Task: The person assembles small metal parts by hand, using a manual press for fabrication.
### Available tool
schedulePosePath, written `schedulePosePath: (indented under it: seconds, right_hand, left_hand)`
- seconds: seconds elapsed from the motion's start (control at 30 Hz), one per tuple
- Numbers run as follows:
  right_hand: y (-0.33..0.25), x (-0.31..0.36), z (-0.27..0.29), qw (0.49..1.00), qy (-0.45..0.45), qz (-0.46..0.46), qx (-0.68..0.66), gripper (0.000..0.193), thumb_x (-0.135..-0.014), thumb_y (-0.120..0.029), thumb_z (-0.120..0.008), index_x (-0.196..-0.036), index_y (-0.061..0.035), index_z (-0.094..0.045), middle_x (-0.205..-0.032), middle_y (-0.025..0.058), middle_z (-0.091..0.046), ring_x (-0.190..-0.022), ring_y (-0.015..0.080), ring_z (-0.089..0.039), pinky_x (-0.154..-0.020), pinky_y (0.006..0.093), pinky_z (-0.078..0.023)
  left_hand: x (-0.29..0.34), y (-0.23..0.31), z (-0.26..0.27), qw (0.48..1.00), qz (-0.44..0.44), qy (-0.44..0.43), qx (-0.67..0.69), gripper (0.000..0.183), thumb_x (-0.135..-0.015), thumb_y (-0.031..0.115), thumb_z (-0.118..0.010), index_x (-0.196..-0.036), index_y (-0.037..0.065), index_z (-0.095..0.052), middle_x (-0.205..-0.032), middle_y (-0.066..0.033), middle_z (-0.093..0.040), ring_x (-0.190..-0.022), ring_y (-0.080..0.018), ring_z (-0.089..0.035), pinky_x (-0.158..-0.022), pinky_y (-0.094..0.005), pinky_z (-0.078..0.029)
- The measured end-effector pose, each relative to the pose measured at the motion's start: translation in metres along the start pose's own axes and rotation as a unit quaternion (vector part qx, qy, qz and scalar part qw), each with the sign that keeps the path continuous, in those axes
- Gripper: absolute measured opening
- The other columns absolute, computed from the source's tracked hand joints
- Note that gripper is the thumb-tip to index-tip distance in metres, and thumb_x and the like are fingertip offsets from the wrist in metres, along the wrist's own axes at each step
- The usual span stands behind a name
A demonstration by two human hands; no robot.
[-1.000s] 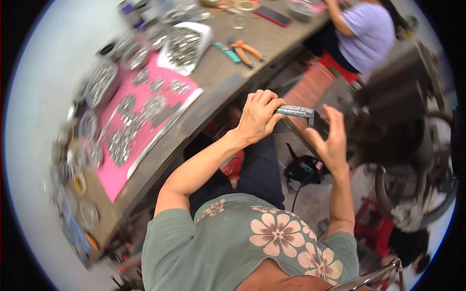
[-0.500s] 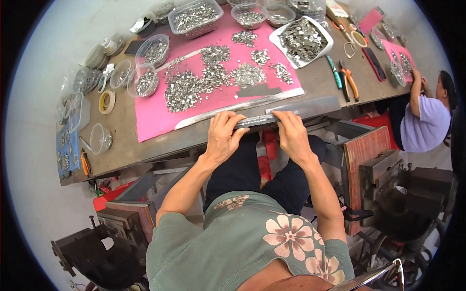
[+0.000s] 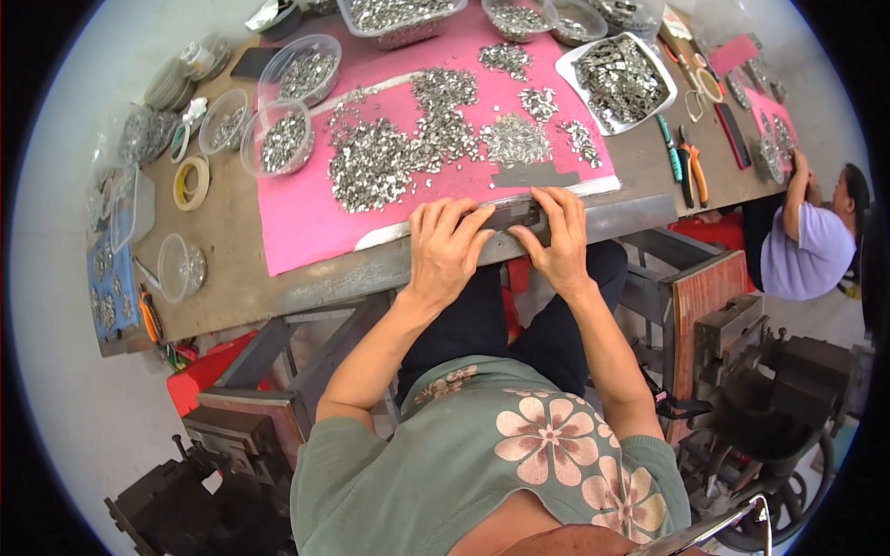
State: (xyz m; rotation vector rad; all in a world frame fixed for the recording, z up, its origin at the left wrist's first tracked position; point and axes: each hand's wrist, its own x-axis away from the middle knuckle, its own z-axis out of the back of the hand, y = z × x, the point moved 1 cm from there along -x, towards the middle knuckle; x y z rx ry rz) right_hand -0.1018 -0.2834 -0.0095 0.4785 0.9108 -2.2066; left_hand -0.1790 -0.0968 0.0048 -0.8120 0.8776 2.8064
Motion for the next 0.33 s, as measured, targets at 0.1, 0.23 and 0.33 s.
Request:
schedulePosePath:
  seconds: [0.1, 0.23, 0.33]
  right_hand:
    - [-0.001, -0.001, -0.003, 1.000, 0.011, 0.018, 0.016, 0.065, -0.075, -0.021, -0.087, -0.131, -0.0031, -0.059, -0.121, 0.0139, -0.058, -0.114, 0.0339, -0.056, -0.096, 0.0445, -0.044]
    - [0.002, 0.001, -0.003, 0.999, 0.010, 0.014, 0.030, 0.065, -0.076, -0.023, -0.086, -0.132, -0.0036, -0.059, -0.120, 0.0134, -0.059, -0.113, 0.0335, -0.057, -0.095, 0.0439, -0.044]
    - [0.003, 0.003, -0.003, 0.999, 0.014, 0.022, 0.023, 0.061, -0.080, -0.023, -0.084, -0.133, -0.0056, -0.059, -0.121, 0.0130, -0.059, -0.114, 0.0333, -0.057, -0.096, 0.0443, -0.043]
  left_hand:
    - [0.004, -0.005, -0.005, 0.999, -0.014, 0.034, -0.022, 0.030, -0.084, 0.016, -0.078, -0.113, 0.010, -0.074, -0.124, -0.0079, -0.067, -0.118, -0.0301, -0.059, -0.105, -0.0465, -0.038]
    - [0.023, 0.000, 0.004, 0.994, -0.036, 0.093, 0.043, 0.030, -0.089, 0.011, -0.073, -0.118, 0.006, -0.065, -0.136, -0.0143, -0.063, -0.132, -0.0350, -0.056, -0.117, -0.0539, -0.031]
    - [0.044, -0.005, 0.015, 0.967, -0.021, 0.166, 0.191, 0.036, -0.096, 0.004, -0.064, -0.129, 0.005, -0.051, -0.138, -0.0178, -0.062, -0.133, -0.0386, -0.057, -0.119, -0.0560, -0.030]
